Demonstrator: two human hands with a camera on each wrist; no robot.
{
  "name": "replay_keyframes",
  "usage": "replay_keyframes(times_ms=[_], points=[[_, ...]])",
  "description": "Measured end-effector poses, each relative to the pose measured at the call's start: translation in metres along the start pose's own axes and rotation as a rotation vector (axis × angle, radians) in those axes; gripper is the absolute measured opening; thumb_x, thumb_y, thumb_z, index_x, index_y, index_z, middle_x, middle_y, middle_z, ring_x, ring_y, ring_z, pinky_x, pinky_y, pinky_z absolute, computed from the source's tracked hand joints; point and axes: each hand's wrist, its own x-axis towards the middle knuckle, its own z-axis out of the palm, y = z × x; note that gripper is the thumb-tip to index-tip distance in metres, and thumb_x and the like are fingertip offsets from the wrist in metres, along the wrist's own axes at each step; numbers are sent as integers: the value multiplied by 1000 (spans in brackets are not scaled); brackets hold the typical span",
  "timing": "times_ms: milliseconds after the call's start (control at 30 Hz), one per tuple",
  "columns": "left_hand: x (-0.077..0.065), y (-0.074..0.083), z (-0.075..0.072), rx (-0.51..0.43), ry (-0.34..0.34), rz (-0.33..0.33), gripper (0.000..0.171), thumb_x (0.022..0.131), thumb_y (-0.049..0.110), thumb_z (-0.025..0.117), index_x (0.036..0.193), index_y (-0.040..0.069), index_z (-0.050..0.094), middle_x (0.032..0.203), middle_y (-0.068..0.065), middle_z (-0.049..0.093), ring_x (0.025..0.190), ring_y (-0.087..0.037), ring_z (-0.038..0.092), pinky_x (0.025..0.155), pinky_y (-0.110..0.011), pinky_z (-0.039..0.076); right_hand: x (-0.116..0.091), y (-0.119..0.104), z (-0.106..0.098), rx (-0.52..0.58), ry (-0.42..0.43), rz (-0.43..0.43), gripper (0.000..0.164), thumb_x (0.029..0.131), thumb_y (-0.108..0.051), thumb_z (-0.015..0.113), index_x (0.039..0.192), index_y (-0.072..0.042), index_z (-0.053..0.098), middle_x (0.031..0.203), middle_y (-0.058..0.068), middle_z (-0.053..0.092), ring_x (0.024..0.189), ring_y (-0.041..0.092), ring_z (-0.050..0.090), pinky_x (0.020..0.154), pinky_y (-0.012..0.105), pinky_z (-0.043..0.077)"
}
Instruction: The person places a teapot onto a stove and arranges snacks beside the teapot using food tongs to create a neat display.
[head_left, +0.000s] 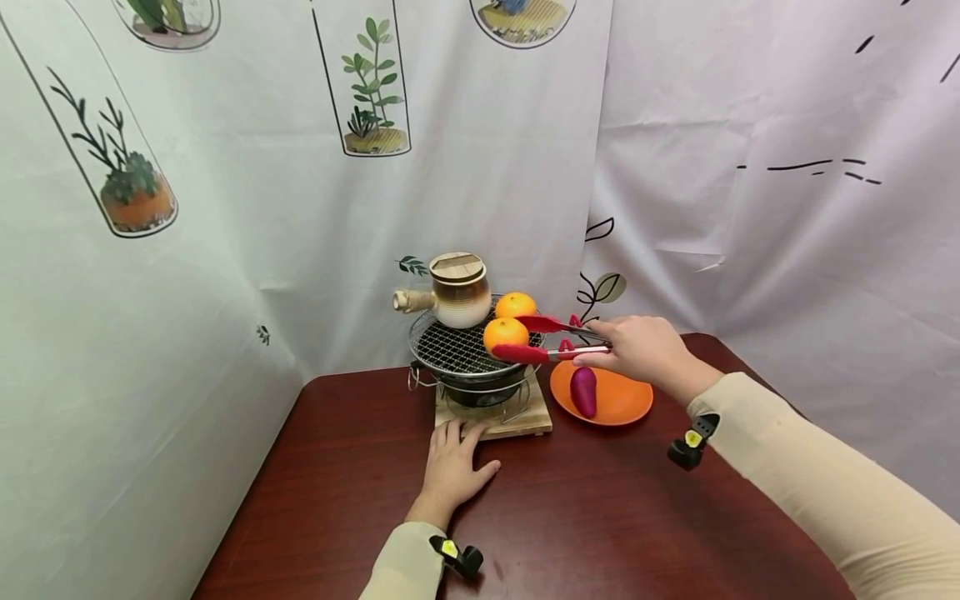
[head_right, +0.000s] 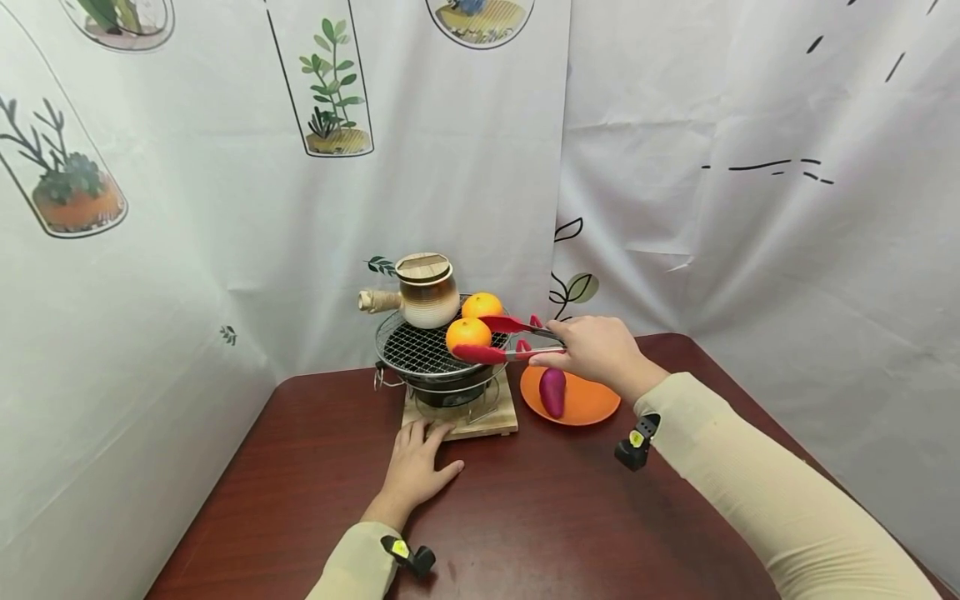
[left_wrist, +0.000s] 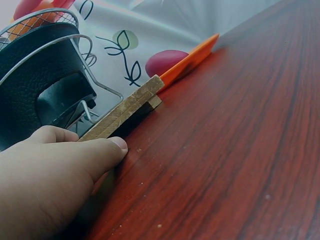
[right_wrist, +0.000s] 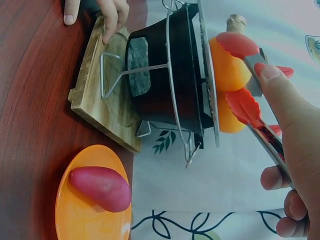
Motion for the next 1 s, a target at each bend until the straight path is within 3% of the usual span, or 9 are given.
replay_keyframes(times_ms=[300,633,1000], points=[[2,2,-3,-15,-64,-35,61,81,48,77,135,23,61,134,-16,48,127,-38,40,111,-56,30,-1,0,1,2,2,-1,75,83,-71,66,132,-14,67,110,8,75,90,31,71,63,48,54],[1,0,1,-6,-24,-16,62,79,48,78,134,23,61,132,-17,48,125,-38,41,108,-56,31,-10,9,-1,5,44,24,78,83,-69,67,138,-14,63,124,12,70,101,36,70,67,52,55],[1,0,0,-4,-65,-35,62,81,49,77,135,24,60,134,-16,47,128,-39,40,111,-57,29,-30,47,7,14,80,88,77,85,-68,66,138,-13,61,120,13,71,96,34,69,72,56,55]])
